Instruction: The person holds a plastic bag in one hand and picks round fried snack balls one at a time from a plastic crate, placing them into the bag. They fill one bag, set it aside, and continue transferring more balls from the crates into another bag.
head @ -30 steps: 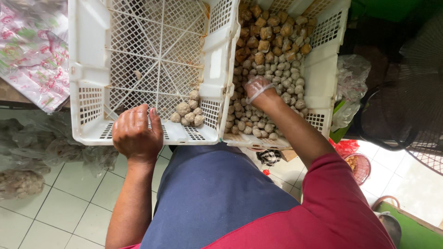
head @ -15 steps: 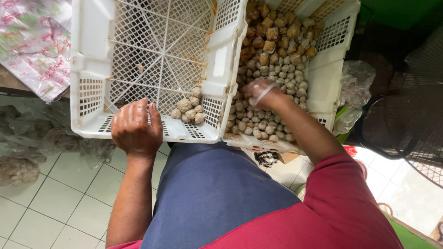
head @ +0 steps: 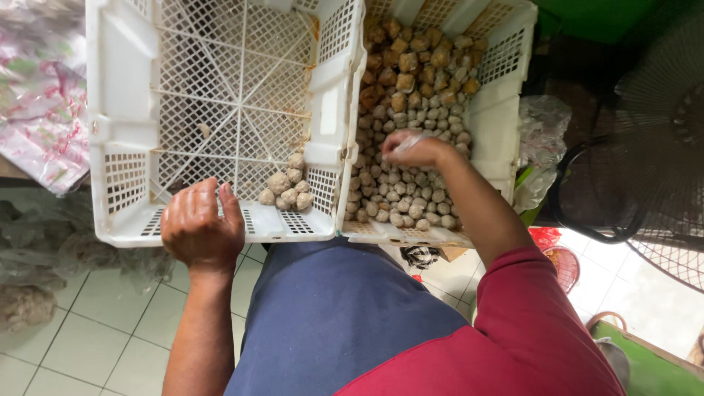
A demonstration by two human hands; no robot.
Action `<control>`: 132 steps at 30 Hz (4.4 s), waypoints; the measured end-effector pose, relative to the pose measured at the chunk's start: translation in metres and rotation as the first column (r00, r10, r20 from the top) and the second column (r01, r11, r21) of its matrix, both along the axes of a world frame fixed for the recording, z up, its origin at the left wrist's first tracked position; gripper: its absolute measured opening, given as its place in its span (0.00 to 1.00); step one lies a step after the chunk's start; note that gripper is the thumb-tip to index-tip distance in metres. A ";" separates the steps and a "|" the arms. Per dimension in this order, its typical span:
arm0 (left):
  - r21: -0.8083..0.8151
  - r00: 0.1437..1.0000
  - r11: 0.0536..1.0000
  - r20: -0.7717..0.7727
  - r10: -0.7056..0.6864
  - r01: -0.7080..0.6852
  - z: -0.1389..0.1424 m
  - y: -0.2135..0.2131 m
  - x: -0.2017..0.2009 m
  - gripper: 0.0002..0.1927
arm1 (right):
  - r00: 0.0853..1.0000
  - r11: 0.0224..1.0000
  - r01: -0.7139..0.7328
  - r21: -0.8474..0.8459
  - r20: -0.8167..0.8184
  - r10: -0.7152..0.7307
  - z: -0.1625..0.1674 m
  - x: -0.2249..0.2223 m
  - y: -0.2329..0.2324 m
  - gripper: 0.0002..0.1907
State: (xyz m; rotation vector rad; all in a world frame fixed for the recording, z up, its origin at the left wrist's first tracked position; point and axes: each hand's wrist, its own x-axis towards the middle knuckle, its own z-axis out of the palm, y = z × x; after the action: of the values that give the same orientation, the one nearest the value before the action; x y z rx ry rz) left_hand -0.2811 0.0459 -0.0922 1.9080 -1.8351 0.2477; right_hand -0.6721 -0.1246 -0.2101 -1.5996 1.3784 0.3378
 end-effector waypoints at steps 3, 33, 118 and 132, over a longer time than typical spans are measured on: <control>-0.002 1.000 1.000 0.013 -0.007 0.007 0.000 0.000 0.000 0.09 | 0.888 0.901 0.434 -0.015 0.175 -0.425 0.012 -0.033 -0.019 0.14; -0.009 1.000 1.000 -0.023 0.021 -0.022 -0.003 0.000 0.007 0.09 | 0.868 0.863 -0.475 -0.173 -0.251 0.428 0.009 0.044 0.027 0.20; 0.807 0.715 0.377 -0.079 -0.694 0.455 -0.090 -0.068 -0.091 0.07 | 0.827 0.062 0.454 -0.889 0.395 -0.400 0.020 -0.001 0.202 0.15; 0.884 0.714 0.279 -0.084 -0.695 0.376 -0.081 -0.082 -0.089 0.13 | 0.772 0.173 0.511 -0.842 0.360 -0.524 0.037 0.012 0.189 0.16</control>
State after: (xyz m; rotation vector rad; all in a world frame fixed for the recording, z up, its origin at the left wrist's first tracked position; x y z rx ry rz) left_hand -0.3698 -0.0357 -0.1736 1.5614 -3.1469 -0.8502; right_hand -0.6601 0.0644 -0.1735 -1.7441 2.2285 -1.0993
